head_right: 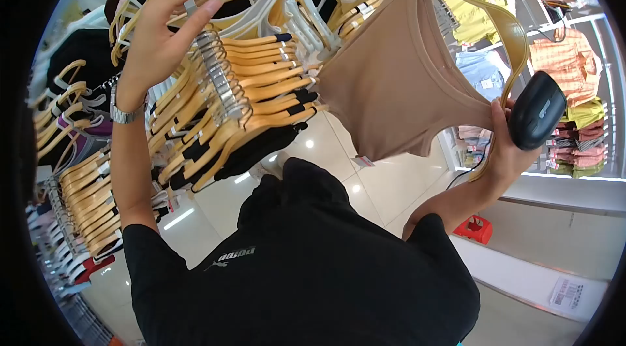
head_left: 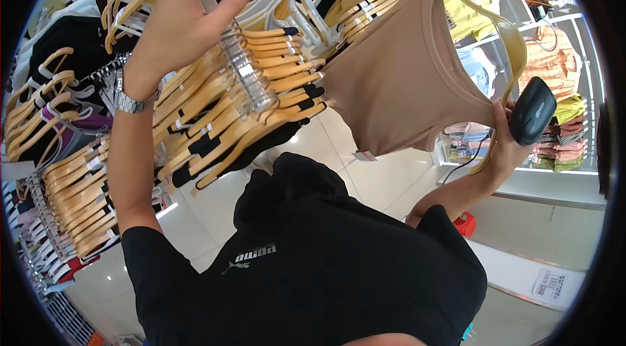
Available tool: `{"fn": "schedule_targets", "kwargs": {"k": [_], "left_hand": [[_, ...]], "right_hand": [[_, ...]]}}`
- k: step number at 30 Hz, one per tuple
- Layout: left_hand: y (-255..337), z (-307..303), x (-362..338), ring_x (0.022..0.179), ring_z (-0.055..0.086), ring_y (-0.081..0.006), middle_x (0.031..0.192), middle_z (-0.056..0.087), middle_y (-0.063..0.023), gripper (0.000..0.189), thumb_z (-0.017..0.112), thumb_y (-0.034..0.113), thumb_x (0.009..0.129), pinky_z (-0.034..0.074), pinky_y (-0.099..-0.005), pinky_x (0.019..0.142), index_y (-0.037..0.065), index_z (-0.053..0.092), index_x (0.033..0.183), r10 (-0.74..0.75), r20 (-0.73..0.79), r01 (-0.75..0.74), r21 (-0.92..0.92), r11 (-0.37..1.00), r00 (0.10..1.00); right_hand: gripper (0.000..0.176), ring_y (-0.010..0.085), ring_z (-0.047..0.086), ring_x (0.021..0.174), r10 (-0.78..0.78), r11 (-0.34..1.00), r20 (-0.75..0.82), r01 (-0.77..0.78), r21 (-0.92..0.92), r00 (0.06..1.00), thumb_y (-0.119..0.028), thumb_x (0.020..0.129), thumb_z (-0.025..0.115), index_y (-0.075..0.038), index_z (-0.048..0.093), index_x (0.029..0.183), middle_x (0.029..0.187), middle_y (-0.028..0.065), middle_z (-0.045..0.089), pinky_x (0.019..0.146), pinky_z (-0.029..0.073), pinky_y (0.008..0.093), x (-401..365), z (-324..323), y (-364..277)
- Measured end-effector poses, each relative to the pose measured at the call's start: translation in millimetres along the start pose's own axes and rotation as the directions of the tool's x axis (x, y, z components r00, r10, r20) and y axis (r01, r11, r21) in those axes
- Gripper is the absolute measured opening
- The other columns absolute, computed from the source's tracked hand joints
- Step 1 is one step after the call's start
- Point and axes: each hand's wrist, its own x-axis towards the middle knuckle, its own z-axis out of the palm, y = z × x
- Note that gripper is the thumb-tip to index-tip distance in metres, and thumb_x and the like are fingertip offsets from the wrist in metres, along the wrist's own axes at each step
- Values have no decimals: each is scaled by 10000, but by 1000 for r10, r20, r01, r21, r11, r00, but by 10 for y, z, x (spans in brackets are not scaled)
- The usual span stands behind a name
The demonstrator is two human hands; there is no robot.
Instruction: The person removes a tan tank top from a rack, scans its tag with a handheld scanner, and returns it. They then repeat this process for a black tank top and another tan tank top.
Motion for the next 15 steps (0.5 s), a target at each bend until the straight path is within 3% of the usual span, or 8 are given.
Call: {"fn": "schedule_targets", "kwargs": {"k": [5,7,8,11,13,15], "left_hand": [[542,54,-160,1147,610,-263,1177,667,-119,216,609,64,936,452,-360,993,35,680,1139,56,-25,-53,111,992,998],[800,165,-240,1169,599,-279,1177,663,-126,223,634,53,910,448,-371,1006,33,679,1127,30,-20,-28,95,995,999],[904,237,-273,1171,598,-284,1177,661,-129,227,643,53,902,448,-374,1007,32,677,1125,46,-21,-44,96,994,999],[1261,525,-290,1195,576,-306,1215,641,-129,366,708,79,846,442,-387,1015,35,637,1202,58,-31,-55,84,995,998],[1478,781,-330,1207,564,-313,1242,629,-126,450,740,106,822,439,-393,1018,40,612,1249,34,-73,-29,67,997,997],[1665,984,-413,1188,571,-323,1262,622,-126,567,802,191,770,445,-400,1012,47,594,1278,17,-31,-14,94,996,999]], "right_hand": [[388,133,634,821,8,1000,86,-9,14,996,65,745,801,59,640,1098,954,89,685,724,512,252,-295,-544,254],[370,135,597,859,-118,991,174,104,88,978,92,760,773,28,582,1071,1004,88,646,779,489,262,-350,-731,320],[368,131,579,856,-179,983,244,180,15,953,94,770,763,18,563,1069,988,77,627,779,466,253,-344,-867,404],[376,159,556,838,-378,836,498,519,-179,781,87,758,762,-22,510,1015,945,71,584,763,442,266,-235,-1217,572],[389,191,562,832,-463,739,629,664,-115,624,90,747,754,-34,480,993,934,81,577,766,441,285,-163,-1375,703],[412,218,563,810,-474,744,696,668,-11,539,52,709,771,-66,456,947,908,92,587,775,443,333,-126,-1463,785]]}}
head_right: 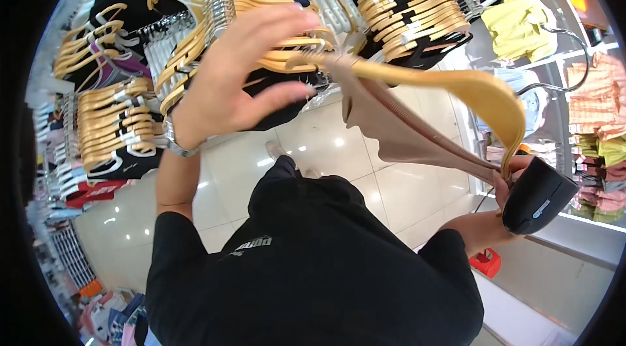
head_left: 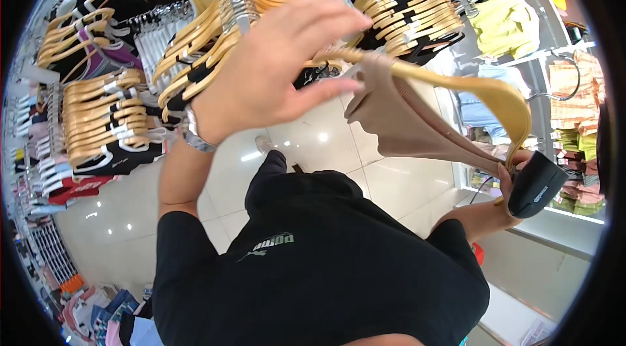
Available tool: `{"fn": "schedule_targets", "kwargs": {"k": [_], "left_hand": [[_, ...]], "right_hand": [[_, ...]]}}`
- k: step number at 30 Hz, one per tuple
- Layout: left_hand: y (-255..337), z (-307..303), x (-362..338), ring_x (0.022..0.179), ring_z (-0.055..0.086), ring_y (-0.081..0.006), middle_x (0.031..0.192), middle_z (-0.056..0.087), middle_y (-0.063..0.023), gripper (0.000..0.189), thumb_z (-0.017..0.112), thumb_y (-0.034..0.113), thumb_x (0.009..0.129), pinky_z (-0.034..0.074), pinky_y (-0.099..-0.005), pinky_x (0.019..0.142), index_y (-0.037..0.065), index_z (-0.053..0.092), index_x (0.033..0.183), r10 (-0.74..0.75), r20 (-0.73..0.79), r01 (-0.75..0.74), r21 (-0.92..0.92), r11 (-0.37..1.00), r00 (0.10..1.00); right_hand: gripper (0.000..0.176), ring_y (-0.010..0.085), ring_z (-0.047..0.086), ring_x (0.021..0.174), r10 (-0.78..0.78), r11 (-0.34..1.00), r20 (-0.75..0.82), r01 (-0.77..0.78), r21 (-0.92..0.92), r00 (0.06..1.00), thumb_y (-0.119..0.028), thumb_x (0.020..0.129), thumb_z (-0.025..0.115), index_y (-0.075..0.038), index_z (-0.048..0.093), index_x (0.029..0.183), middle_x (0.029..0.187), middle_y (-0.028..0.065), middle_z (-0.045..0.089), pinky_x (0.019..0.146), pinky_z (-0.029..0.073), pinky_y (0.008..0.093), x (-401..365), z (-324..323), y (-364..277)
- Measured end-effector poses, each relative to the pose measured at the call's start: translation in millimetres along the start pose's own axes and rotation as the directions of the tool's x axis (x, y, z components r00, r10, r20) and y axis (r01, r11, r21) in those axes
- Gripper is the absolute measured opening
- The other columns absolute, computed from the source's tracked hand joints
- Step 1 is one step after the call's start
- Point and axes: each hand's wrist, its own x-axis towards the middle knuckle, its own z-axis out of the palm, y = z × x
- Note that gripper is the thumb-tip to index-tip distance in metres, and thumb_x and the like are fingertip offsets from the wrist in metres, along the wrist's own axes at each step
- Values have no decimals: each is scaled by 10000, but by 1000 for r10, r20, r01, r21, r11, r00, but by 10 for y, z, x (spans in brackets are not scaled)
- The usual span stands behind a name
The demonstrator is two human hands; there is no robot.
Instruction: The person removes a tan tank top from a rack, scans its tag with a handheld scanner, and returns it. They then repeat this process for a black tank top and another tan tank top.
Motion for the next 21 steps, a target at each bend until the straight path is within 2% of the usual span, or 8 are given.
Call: {"fn": "schedule_targets", "kwargs": {"k": [2,4,6,8,12,15,17,21], "left_hand": [[208,144,-167,1136,599,-327,1228,643,-122,555,812,222,762,472,-402,972,53,617,1254,-28,105,32,-35,999,994],[411,281,-441,920,658,-293,1018,702,-104,412,786,249,796,509,-379,816,41,683,1137,-133,105,146,-124,981,985],[614,287,-725,776,651,-269,864,678,-114,307,759,187,822,504,-340,697,24,694,1074,-361,163,379,-103,919,918],[755,318,-1026,754,658,-244,870,684,-126,270,744,139,842,516,-317,684,-4,684,1064,-490,20,485,-186,855,871],[910,260,-1602,744,659,-182,879,700,-114,241,736,134,868,522,-285,674,-18,682,1047,-700,-192,680,-166,714,688],[921,156,-1873,716,647,-141,877,708,-94,234,747,173,875,509,-263,629,2,698,1028,-771,-310,761,-182,623,556],[781,60,-2028,721,646,-142,880,707,-98,235,748,171,875,507,-262,632,-3,699,1025,-775,-354,788,-147,599,523],[627,-68,-2129,738,655,-155,889,704,-113,255,743,185,881,512,-272,671,-17,695,1029,-762,-406,784,-154,601,505]], "right_hand": [[427,226,562,802,-87,985,7,85,153,996,29,683,784,-85,447,920,901,95,597,777,443,355,-10,39,91],[427,223,567,787,-30,948,14,24,318,999,10,654,793,-100,464,903,893,83,613,785,454,374,6,246,99],[414,200,573,783,59,892,8,-57,448,998,-7,653,810,-81,521,940,879,68,618,797,470,369,148,493,-77],[426,173,586,783,160,794,-3,-126,595,987,-13,650,831,-55,572,985,874,56,632,789,487,346,301,775,-202],[490,125,631,797,-181,648,48,82,757,982,-9,641,878,1,645,1072,915,49,688,745,521,275,903,1298,-249],[495,108,613,805,-281,564,150,37,825,948,-43,660,880,3,638,1089,919,49,684,748,508,268,1289,1615,-539],[432,88,578,770,-217,506,208,-72,859,954,-82,676,880,6,648,1029,886,37,676,712,493,261,1429,1765,-760],[337,92,563,704,-259,559,147,24,829,954,-122,724,853,-1,649,964,813,12,652,638,475,260,1742,1940,-1003]]}}
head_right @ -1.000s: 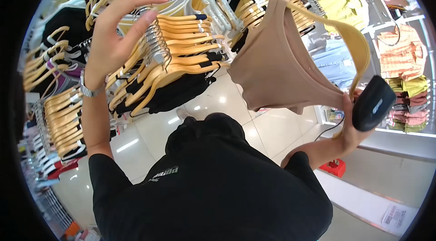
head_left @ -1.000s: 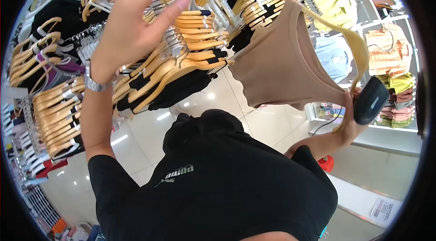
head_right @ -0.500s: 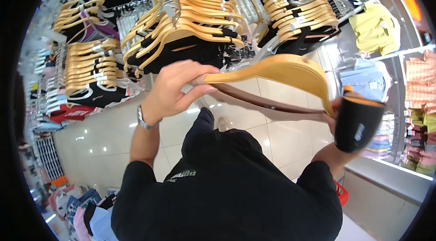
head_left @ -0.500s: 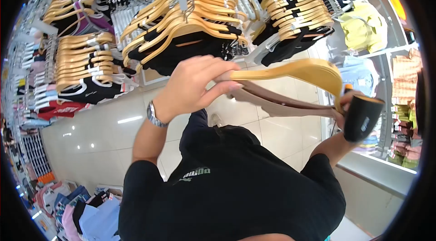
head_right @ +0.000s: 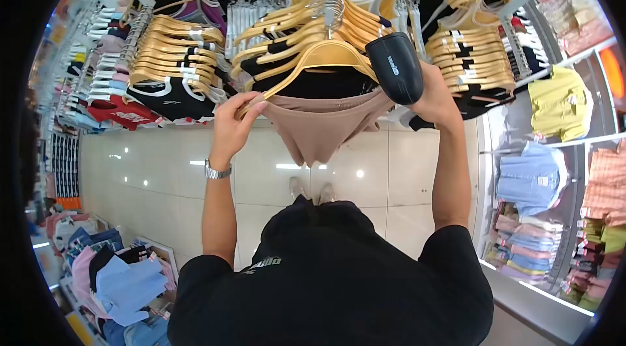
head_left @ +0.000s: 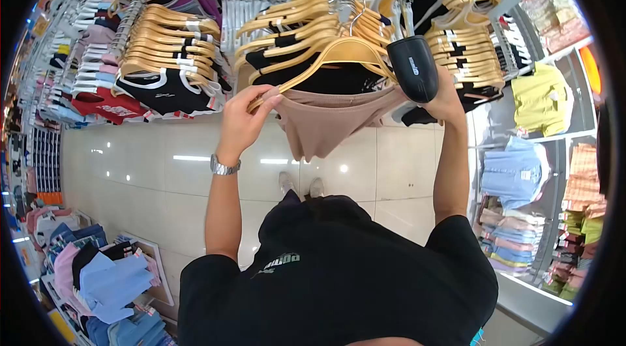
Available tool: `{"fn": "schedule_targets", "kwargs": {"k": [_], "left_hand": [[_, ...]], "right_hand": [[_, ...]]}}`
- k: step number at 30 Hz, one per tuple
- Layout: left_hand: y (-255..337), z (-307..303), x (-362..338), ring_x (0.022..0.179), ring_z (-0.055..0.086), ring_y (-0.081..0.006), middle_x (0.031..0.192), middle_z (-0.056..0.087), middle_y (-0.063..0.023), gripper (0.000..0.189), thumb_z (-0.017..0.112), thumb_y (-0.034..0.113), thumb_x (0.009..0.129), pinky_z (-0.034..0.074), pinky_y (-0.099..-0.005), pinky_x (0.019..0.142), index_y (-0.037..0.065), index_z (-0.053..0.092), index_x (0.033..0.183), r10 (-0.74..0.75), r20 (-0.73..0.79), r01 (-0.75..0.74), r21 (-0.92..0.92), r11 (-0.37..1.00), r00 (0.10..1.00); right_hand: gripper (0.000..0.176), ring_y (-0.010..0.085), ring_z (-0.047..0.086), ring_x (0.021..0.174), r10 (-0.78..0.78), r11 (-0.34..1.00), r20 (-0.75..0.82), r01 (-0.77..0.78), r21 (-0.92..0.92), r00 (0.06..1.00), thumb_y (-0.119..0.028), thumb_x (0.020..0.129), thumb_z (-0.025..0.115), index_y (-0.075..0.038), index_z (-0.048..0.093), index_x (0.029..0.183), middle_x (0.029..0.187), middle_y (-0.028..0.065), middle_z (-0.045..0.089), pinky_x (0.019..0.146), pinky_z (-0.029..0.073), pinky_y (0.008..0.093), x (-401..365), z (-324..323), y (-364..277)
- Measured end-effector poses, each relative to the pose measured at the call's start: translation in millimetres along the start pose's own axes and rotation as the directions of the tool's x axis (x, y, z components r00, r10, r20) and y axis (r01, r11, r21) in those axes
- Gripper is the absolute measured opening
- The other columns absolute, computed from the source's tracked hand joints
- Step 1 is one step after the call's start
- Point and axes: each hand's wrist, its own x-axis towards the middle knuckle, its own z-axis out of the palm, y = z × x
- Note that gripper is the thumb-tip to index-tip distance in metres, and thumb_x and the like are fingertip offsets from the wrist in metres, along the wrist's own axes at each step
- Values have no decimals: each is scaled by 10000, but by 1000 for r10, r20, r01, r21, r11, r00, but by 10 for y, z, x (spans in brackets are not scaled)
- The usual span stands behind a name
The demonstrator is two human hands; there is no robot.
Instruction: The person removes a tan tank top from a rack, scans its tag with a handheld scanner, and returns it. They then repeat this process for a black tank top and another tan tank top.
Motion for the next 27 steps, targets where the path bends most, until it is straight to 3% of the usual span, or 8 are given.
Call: {"fn": "schedule_targets", "kwargs": {"k": [1,5,6,12,18,21,24,27], "left_hand": [[-61,-4,21,740,657,-157,890,704,-115,260,742,189,882,513,-274,680,-18,694,1031,-17,3,17,-19,1000,1000],[-247,43,55,758,656,-162,887,703,-112,280,734,211,888,509,-283,695,-22,692,1039,-92,15,93,-69,993,996],[-327,72,73,750,647,-157,873,703,-102,289,734,223,888,502,-282,685,-24,694,1033,-74,0,74,-62,995,997],[-359,95,143,758,582,-74,836,681,-27,293,730,232,900,481,-238,706,-23,694,1038,-158,87,166,-95,981,984],[-434,149,199,740,581,-76,829,684,-27,291,730,236,898,479,-242,689,-21,695,1029,-117,120,136,-167,976,986],[-551,165,106,816,604,-90,917,692,-45,276,725,228,903,478,-238,729,-16,696,1028,-174,158,194,-121,973,972],[-741,188,87,896,626,-129,1011,690,-76,286,724,221,898,491,-262,777,-39,693,1013,-81,129,109,-220,969,988],[-864,94,131,1061,606,-142,1192,649,-98,255,654,177,945,481,-275,907,-21,689,1101,-144,354,315,-494,810,924]], "right_hand": [[348,88,565,710,79,996,33,-81,46,996,-132,737,848,0,647,989,828,19,658,643,476,254,43,49,43],[381,84,578,726,27,996,29,-30,85,999,-121,749,842,2,634,1043,856,19,650,641,488,246,132,231,264],[381,86,583,730,107,989,55,-111,96,993,-98,745,834,9,630,1048,855,22,647,644,500,249,137,249,251],[367,98,573,728,70,998,23,-70,-9,997,-79,748,808,24,620,1045,840,38,653,666,496,260,127,243,263],[413,104,562,791,136,990,29,-135,-45,990,-108,746,820,30,617,1078,893,50,671,754,491,268,94,249,239],[397,115,565,775,128,989,15,-127,-74,992,-56,731,792,34,617,1076,865,67,657,751,498,276,39,335,309],[412,115,568,772,141,990,41,-142,9,989,-74,723,826,30,619,1064,870,61,664,750,501,277,20,355,408],[428,113,573,785,143,989,76,-145,19,987,-95,715,852,24,621,1056,879,45,665,749,504,282,53,328,442]]}}
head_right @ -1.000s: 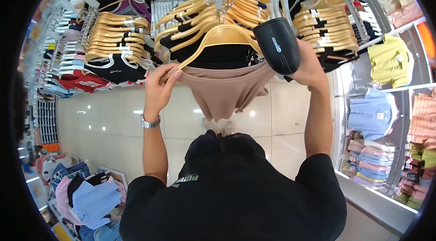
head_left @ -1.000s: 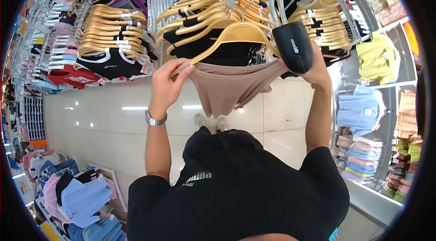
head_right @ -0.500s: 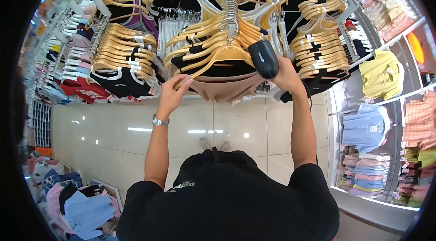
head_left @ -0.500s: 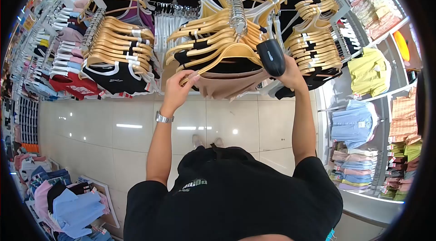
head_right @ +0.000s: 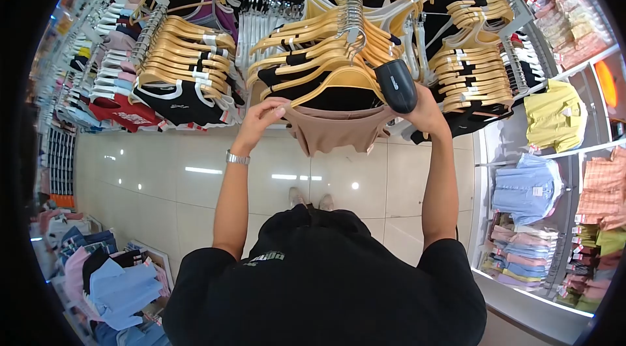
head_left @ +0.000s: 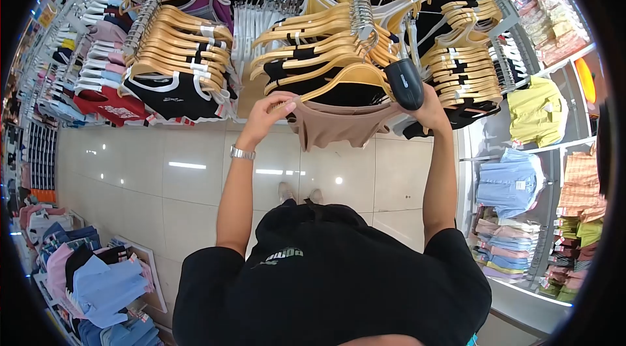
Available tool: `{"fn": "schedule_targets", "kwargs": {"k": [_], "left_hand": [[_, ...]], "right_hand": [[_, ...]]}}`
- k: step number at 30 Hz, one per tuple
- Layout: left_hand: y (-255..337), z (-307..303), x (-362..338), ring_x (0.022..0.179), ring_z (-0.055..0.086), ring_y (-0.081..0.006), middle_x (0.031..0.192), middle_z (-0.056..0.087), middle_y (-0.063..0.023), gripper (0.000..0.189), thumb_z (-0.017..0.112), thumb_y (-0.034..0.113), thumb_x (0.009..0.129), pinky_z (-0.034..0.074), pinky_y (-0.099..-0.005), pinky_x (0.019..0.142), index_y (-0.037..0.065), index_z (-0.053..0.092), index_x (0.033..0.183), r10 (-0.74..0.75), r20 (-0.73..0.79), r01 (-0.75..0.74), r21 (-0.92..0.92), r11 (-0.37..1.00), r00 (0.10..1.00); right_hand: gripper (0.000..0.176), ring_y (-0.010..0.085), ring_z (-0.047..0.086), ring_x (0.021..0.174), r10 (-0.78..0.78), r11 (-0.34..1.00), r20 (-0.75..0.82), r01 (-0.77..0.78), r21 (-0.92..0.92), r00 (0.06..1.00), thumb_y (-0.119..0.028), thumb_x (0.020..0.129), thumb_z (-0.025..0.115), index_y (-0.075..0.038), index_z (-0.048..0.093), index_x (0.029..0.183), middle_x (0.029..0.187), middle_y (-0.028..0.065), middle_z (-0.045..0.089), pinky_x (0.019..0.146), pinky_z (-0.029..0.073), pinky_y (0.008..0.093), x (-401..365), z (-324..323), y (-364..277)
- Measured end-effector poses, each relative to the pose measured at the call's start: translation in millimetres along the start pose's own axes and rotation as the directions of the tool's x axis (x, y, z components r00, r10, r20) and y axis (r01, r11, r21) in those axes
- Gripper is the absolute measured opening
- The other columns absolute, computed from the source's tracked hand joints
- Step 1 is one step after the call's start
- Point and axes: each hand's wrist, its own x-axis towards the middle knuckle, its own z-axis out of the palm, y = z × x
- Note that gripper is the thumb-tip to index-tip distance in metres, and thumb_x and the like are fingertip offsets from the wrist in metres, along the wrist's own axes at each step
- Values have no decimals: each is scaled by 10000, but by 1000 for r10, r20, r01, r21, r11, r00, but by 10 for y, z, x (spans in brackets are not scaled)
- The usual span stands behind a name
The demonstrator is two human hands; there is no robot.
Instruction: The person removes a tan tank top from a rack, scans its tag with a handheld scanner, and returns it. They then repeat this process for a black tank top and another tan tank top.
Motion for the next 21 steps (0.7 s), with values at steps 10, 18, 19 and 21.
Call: {"fn": "schedule_targets", "kwargs": {"k": [10,18,19,21], "left_hand": [[-717,196,-298,1303,484,-263,1442,443,-172,1030,866,359,688,397,-403,1054,31,305,1487,220,382,185,-780,598,898],[-663,744,-296,1213,556,-221,1283,576,-159,737,794,274,818,459,-352,986,1,438,1403,-614,410,672,3,740,674],[-664,816,-274,1217,552,-222,1296,572,-163,725,780,269,835,448,-349,1006,-10,433,1407,-600,400,645,30,764,693],[-837,989,-307,1233,540,-226,1332,557,-171,718,758,263,862,421,-345,1047,-33,416,1419,-466,340,504,-25,864,817]], "right_hand": [[410,104,577,777,106,993,35,-108,45,994,-146,702,892,1,632,984,862,23,659,730,498,274,42,13,20],[306,105,601,787,98,985,-26,-93,147,995,-121,770,838,-13,674,1004,880,18,674,751,496,266,-9,40,136],[298,103,598,791,98,985,-83,-85,149,992,-118,779,830,-17,676,1013,884,15,673,756,492,264,-34,29,155],[272,95,594,817,98,979,-254,-47,198,962,-101,810,797,-33,686,1049,914,5,672,782,480,261,-85,1,185]]}}
